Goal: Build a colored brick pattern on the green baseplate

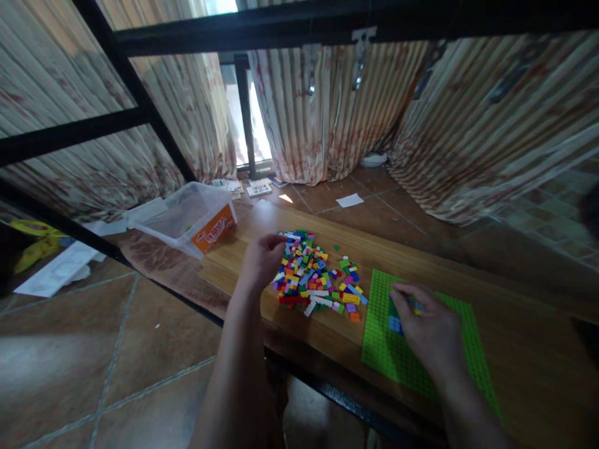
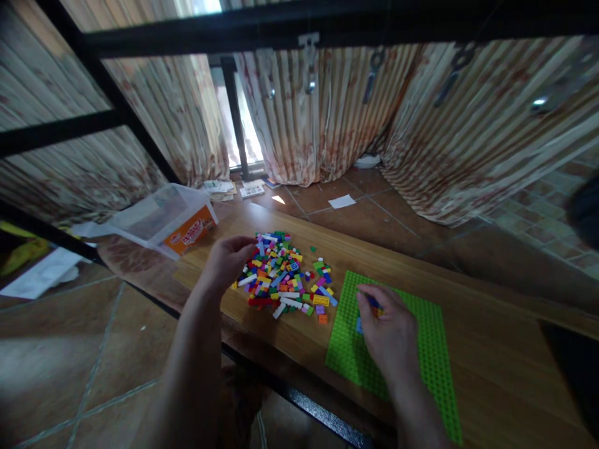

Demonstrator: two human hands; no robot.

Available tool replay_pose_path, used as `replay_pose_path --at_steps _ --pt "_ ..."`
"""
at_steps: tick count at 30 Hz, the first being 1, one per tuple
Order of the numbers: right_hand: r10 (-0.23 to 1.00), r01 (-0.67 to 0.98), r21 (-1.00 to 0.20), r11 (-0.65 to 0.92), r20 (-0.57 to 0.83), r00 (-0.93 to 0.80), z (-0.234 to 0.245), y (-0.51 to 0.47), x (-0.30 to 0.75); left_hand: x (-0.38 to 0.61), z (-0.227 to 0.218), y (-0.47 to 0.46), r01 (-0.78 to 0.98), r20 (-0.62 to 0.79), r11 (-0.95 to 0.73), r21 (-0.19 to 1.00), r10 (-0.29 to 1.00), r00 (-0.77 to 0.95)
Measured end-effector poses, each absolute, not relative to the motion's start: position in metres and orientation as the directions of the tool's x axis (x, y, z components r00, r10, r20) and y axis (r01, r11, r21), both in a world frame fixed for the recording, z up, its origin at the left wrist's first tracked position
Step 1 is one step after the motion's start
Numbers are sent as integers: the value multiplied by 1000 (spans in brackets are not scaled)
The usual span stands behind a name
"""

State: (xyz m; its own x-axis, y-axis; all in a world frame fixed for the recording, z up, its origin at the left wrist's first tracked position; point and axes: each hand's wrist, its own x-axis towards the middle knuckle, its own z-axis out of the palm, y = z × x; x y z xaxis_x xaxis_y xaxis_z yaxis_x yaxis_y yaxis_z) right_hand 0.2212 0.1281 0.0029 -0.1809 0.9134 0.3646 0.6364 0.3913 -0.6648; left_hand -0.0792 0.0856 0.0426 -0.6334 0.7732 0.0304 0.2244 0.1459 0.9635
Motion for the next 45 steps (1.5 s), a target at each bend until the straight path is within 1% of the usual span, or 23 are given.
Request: replay_pose_path --at_steps 3,8,12,14,17,19,22,26,29,32,35,40,45 --pt "897 587 -684 434 387 -213 1 125 211 -81 35 85 358 29 212 909 826 -563" --pt "897 557 -706 438 388 -214 -5 126 208 -82 33 86 530 78 294 795 818 -570" --pt "887 565 -687 458 396 -239 -9 128 206 -75 32 90 640 69 352 683 841 -536" --pt "887 566 -685 459 394 -242 -10 127 205 -68 31 95 702 104 333 629 860 -500" --pt "895 559 -700 445 373 -245 -10 126 204 -59 28 107 807 224 238 540 884 -410" --pt "899 550 -711 437 364 -244 -10 126 205 -54 25 115 855 272 183 485 898 -346" --pt "899 539 -720 438 359 -251 -8 126 206 -47 20 127 875 282 155 458 908 -308" --pt "901 543 -720 433 360 -241 -4 127 210 -31 19 137 869 243 187 459 914 -325" --pt "915 550 -732 402 344 -212 0 129 214 -12 22 139 909 200 176 379 943 -266" --pt "925 555 -743 375 339 -172 5 131 219 10 24 139 950 181 107 292 970 -165" --pt "929 565 -744 358 343 -138 10 133 224 26 22 139 964 157 67 256 982 -110" --pt "929 572 -748 337 363 -74 17 136 237 33 17 141 970 148 86 230 982 -122" --pt "905 577 -742 341 425 11 18 142 258 31 17 139 975 167 92 204 978 -127"
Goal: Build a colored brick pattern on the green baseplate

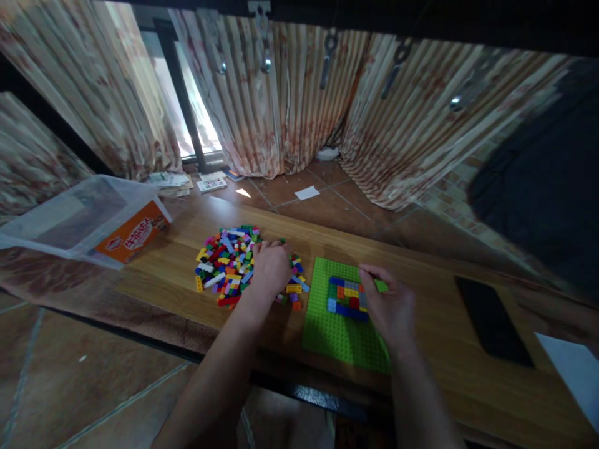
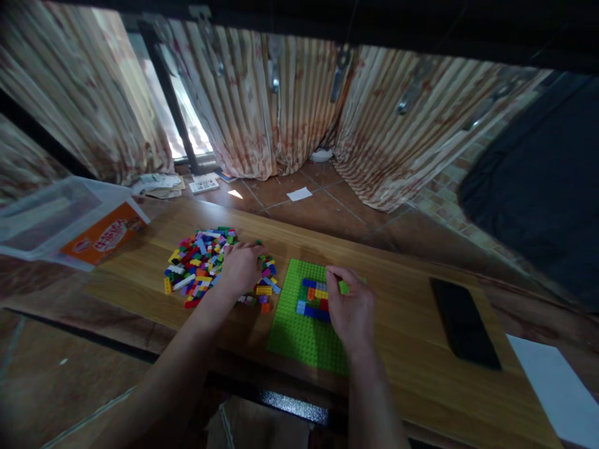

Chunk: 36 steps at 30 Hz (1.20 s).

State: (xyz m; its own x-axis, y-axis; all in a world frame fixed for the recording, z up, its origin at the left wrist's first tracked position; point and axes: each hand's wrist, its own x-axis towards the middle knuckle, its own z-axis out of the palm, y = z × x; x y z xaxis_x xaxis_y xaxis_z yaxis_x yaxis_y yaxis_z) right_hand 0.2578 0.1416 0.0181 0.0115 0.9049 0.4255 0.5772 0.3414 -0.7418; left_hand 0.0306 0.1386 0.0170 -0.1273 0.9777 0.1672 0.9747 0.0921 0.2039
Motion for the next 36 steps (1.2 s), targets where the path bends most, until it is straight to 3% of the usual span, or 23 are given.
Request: replay_pose_path --at_steps 4,8,12,16,20,30,36 --pt "896 589 -739 326 440 56 18 145 272 27 27 132 965 205 96 244 968 -148" --pt "901 585 -750 309 428 72 20 144 276 32 37 124 870 224 51 490 957 -183" --pt "906 579 -756 305 417 67 21 143 274 61 28 112 634 216 -115 765 973 -85" --pt "907 563 -765 313 417 63 20 143 274 95 16 102 479 152 -127 868 988 -13" --pt "909 549 -772 321 414 51 20 143 275 113 15 97 559 138 -125 819 990 19" --pt "916 551 -769 324 400 20 24 140 278 132 4 99 825 190 -284 488 958 216" --pt "925 563 -767 308 381 13 24 139 280 132 3 102 849 219 -294 439 951 217"
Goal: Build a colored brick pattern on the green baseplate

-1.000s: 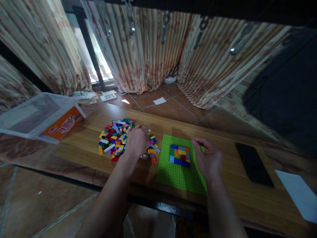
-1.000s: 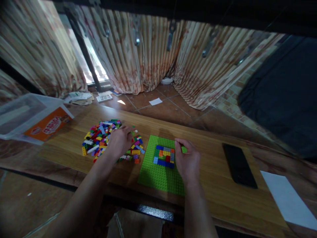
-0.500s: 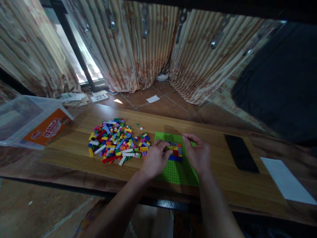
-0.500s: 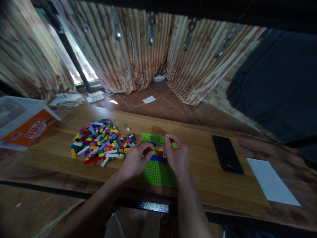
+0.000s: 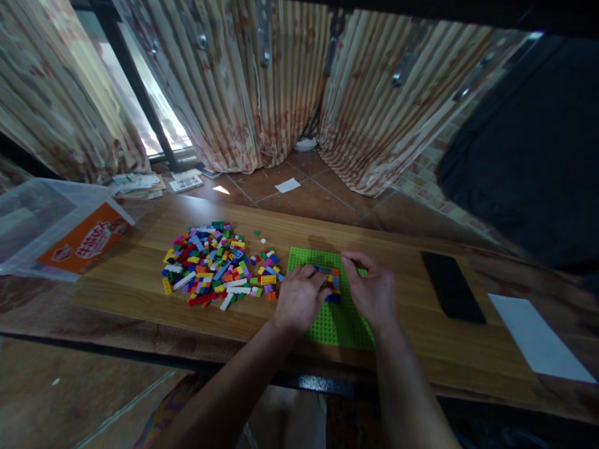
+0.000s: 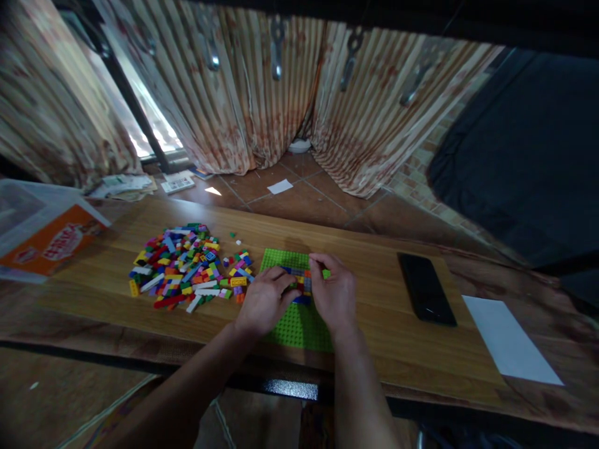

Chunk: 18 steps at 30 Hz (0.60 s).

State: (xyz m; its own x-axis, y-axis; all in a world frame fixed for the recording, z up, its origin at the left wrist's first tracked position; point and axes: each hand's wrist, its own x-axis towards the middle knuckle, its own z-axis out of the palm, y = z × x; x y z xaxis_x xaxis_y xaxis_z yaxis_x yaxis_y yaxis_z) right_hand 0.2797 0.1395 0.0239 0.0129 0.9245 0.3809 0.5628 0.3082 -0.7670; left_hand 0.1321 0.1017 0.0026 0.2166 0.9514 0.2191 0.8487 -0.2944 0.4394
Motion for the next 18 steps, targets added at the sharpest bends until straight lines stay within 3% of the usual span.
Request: replay_pose_path --at_steps 10,18 --pt "927 576 -752 319 373 -26 25 138 282 130 1 99 846 224 -286 450 953 203" --pt "933 578 -759 300 360 -11 26 138 281 113 8 99 739 250 -213 639 966 62"
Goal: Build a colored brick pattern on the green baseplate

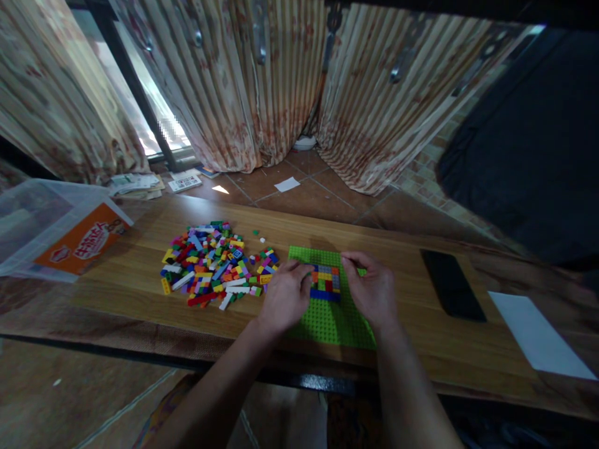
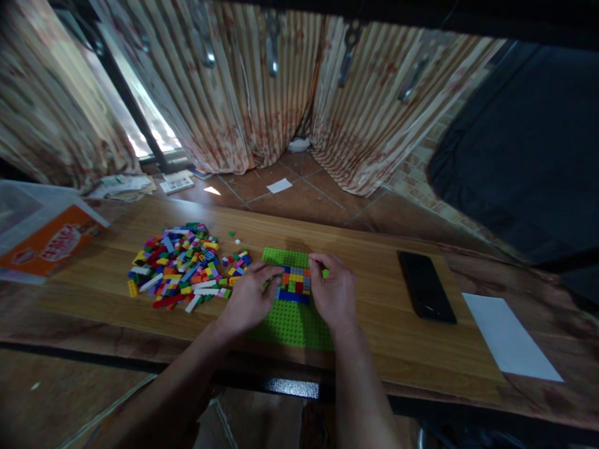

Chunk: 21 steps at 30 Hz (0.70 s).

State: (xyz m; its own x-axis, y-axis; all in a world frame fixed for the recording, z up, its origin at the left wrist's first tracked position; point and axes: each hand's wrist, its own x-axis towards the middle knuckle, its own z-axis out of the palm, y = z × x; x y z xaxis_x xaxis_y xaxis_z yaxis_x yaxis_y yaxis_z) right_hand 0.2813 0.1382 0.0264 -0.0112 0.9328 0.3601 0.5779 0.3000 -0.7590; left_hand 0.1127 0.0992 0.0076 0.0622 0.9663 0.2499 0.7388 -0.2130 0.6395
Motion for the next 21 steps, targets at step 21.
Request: replay_pose_path --at_steps 21 --pt "972 707 -679 200 46 -231 11 138 277 120 7 91 802 185 -316 507 949 256"
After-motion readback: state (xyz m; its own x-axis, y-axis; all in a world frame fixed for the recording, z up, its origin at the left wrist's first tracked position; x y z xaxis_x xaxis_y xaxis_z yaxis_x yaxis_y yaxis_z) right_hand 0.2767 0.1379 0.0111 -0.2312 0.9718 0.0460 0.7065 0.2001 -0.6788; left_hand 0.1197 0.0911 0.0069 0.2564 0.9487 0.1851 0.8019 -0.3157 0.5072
